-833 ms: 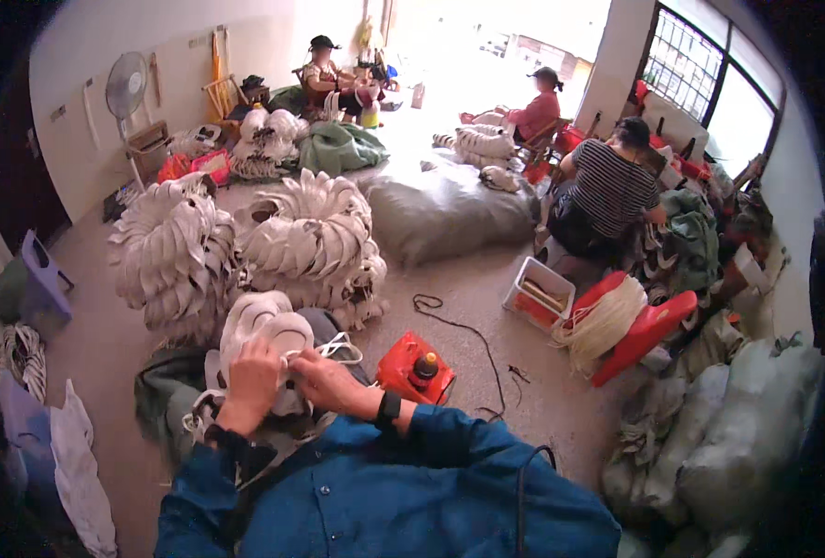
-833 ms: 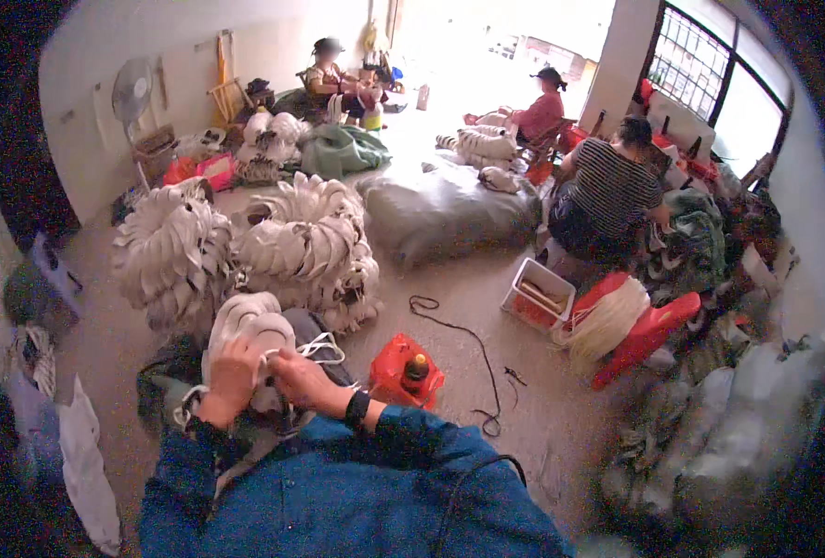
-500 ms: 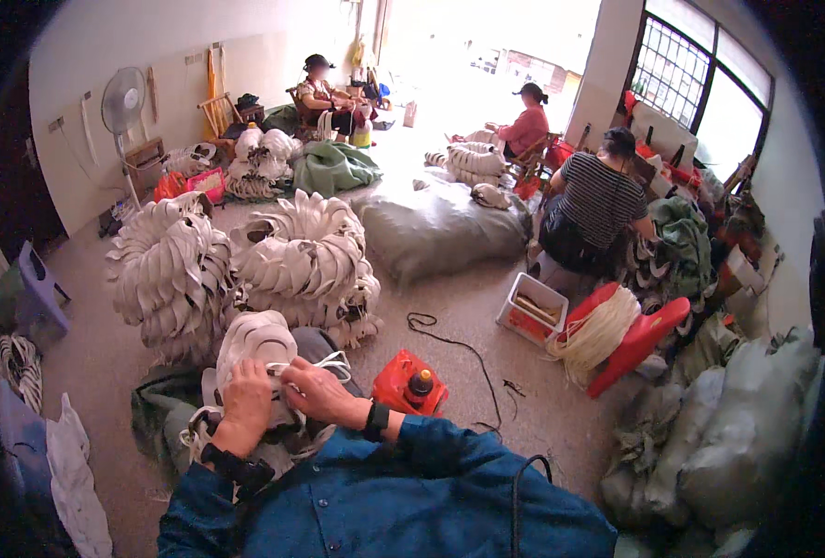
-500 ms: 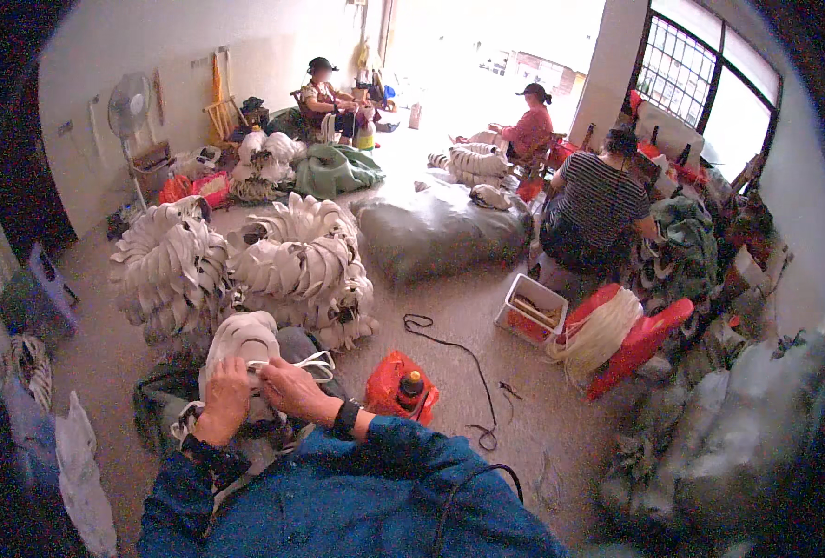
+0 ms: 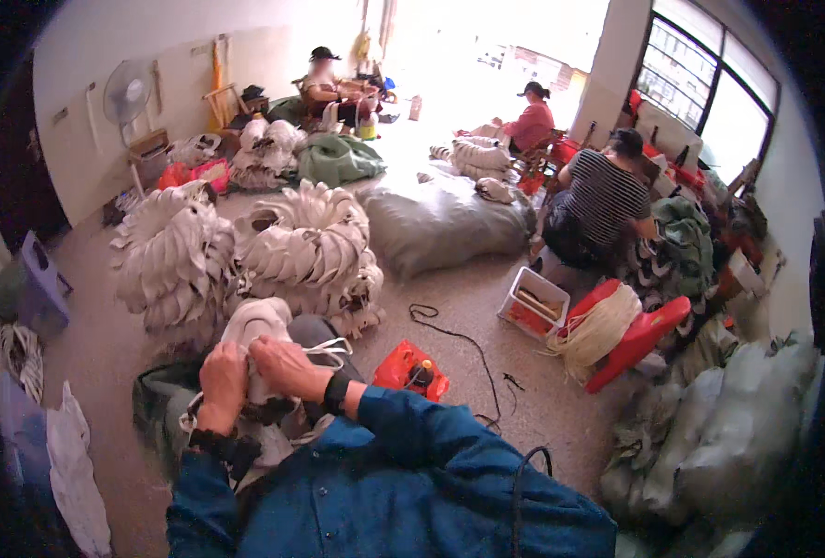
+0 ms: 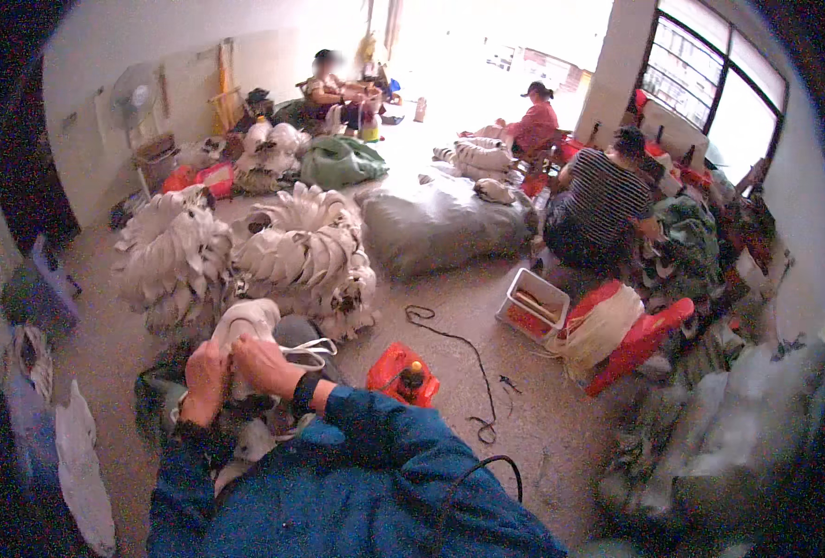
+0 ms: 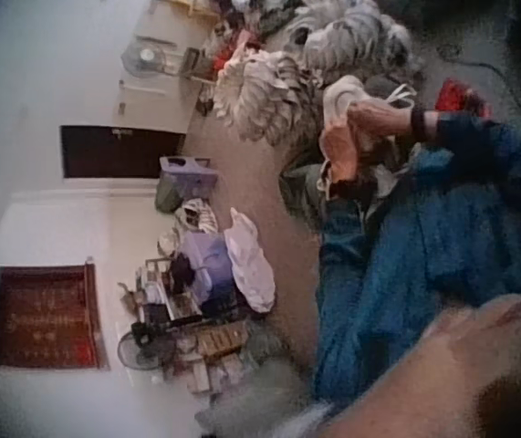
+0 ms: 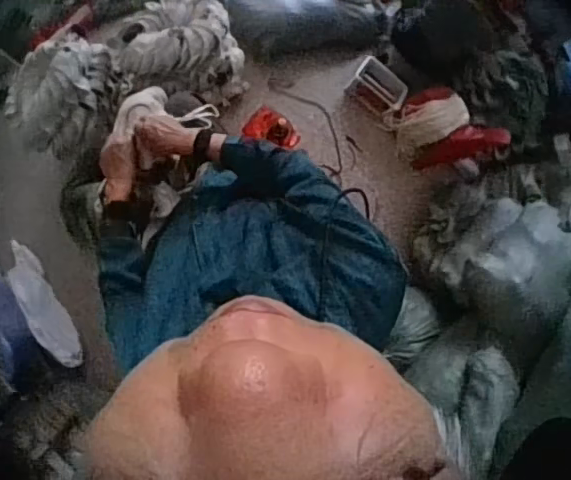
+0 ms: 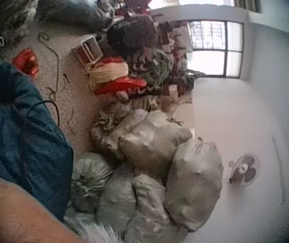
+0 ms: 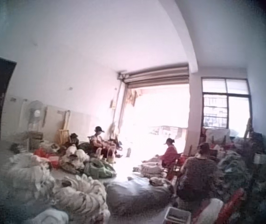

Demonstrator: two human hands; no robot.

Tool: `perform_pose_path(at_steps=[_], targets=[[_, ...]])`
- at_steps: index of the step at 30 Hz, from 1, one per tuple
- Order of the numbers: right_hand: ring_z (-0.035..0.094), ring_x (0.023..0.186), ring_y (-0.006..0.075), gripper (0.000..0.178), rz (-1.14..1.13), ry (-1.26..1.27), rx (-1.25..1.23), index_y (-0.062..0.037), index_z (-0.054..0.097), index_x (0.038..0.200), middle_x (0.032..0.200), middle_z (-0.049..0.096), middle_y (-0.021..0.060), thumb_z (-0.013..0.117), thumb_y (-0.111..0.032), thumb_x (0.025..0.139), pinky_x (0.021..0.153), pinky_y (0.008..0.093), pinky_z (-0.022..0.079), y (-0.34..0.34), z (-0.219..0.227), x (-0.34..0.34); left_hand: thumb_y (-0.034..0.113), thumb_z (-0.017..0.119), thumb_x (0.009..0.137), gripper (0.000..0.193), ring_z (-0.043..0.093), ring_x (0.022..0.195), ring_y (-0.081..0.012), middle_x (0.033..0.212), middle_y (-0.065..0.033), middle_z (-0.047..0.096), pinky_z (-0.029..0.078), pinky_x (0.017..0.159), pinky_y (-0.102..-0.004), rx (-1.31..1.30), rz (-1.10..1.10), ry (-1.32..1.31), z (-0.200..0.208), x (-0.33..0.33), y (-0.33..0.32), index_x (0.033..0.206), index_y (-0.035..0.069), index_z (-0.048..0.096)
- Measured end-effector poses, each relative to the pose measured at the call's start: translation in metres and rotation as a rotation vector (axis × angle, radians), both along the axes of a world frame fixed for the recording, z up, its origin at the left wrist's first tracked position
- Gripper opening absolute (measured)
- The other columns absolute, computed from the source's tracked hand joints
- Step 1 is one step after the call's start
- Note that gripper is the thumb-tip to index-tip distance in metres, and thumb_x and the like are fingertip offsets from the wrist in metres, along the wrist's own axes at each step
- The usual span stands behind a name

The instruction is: Threading laces or straps into white shoe components in a manufacturing workshop.

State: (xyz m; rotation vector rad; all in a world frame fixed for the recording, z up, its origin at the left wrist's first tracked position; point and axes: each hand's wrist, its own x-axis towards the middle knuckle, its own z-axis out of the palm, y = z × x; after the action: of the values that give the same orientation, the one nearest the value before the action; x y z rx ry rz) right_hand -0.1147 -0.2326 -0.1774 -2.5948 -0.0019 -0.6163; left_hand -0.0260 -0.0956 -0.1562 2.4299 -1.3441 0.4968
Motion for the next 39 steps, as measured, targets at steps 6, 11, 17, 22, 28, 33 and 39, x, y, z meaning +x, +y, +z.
perform_pose_path(at_steps=[6, 11, 17, 22, 28, 33, 39], targets=[[0.065, 0.081, 0.0371, 0.009, -0.017, 0.072, -0.034, -0.0067, 0.060, 0.092, 0.089, 0.062, 0.0159, 0.054, -0.011, 0.086, 0.067, 0.0467, 0.054, -0.001, 0.009, -0.006, 0.018, 0.058, 0.088, 0.012, 0.065, 0.083, -0.0381, 0.089, -0.0174, 0.065, 0.052, 0.072, -0.0476, -0.040, -0.068, 0.092, -0.016, 0.008, -0.002, 0.089, 0.007, 0.062], [0.063, 0.086, 0.0415, 0.024, 0.049, -0.149, 0.143, -0.0052, 0.061, 0.109, 0.101, 0.062, 0.0201, 0.053, -0.009, 0.088, 0.074, 0.0479, 0.052, -0.008, 0.007, -0.021, 0.015, 0.055, 0.088, 0.013, 0.065, 0.079, -0.0372, 0.090, -0.0164, 0.065, 0.052, 0.068, -0.0469, -0.102, -0.030, 0.141, 0.001, -0.001, -0.003, 0.092, 0.005, 0.063], [0.062, 0.087, 0.0423, 0.023, 0.073, -0.179, 0.223, -0.0041, 0.060, 0.110, 0.099, 0.061, 0.0194, 0.055, -0.005, 0.087, 0.074, 0.0474, 0.051, -0.003, 0.005, -0.024, 0.014, 0.054, 0.088, 0.015, 0.065, 0.079, -0.0363, 0.091, -0.0149, 0.065, 0.052, 0.067, -0.0462, -0.089, -0.079, 0.106, -0.004, 0.000, 0.005, 0.095, 0.006, 0.065], [0.064, 0.080, 0.0379, 0.019, -0.054, -0.222, 0.255, -0.0021, 0.062, 0.107, 0.094, 0.062, 0.0183, 0.057, -0.004, 0.089, 0.070, 0.0441, 0.050, 0.013, 0.020, -0.029, 0.012, 0.054, 0.088, 0.015, 0.065, 0.081, -0.0366, 0.093, -0.0146, 0.064, 0.051, 0.070, -0.0462, -0.131, -0.052, 0.138, -0.007, 0.000, 0.004, 0.095, 0.007, 0.066], [0.065, 0.078, 0.0373, 0.017, -0.066, -0.031, -0.079, -0.0033, 0.058, 0.092, 0.088, 0.064, 0.0171, 0.059, -0.021, 0.091, 0.066, 0.0479, 0.050, 0.012, 0.019, -0.013, 0.013, 0.058, 0.086, 0.014, 0.063, 0.088, -0.0381, 0.094, -0.0172, 0.064, 0.050, 0.075, -0.0470, -0.272, -0.133, 0.286, -0.010, 0.008, 0.000, 0.091, 0.004, 0.067], [0.066, 0.075, 0.0374, 0.019, -0.133, 0.134, -0.205, -0.0038, 0.059, 0.086, 0.082, 0.067, 0.0171, 0.059, -0.023, 0.087, 0.064, 0.0493, 0.050, 0.010, 0.018, -0.002, 0.014, 0.057, 0.086, 0.015, 0.062, 0.090, -0.0397, 0.093, -0.0185, 0.064, 0.050, 0.078, -0.0473, -0.220, -0.104, 0.425, -0.005, 0.000, -0.002, 0.089, 0.003, 0.067], [0.069, 0.069, 0.0348, 0.014, -0.045, 0.237, -0.466, -0.0035, 0.066, 0.080, 0.074, 0.068, 0.0188, 0.059, -0.015, 0.082, 0.062, 0.0477, 0.053, 0.008, 0.033, 0.004, 0.014, 0.057, 0.085, 0.014, 0.062, 0.090, -0.0402, 0.091, -0.0186, 0.064, 0.050, 0.077, -0.0477, -0.300, -0.132, 0.365, -0.019, 0.002, -0.003, 0.088, 0.004, 0.066]])
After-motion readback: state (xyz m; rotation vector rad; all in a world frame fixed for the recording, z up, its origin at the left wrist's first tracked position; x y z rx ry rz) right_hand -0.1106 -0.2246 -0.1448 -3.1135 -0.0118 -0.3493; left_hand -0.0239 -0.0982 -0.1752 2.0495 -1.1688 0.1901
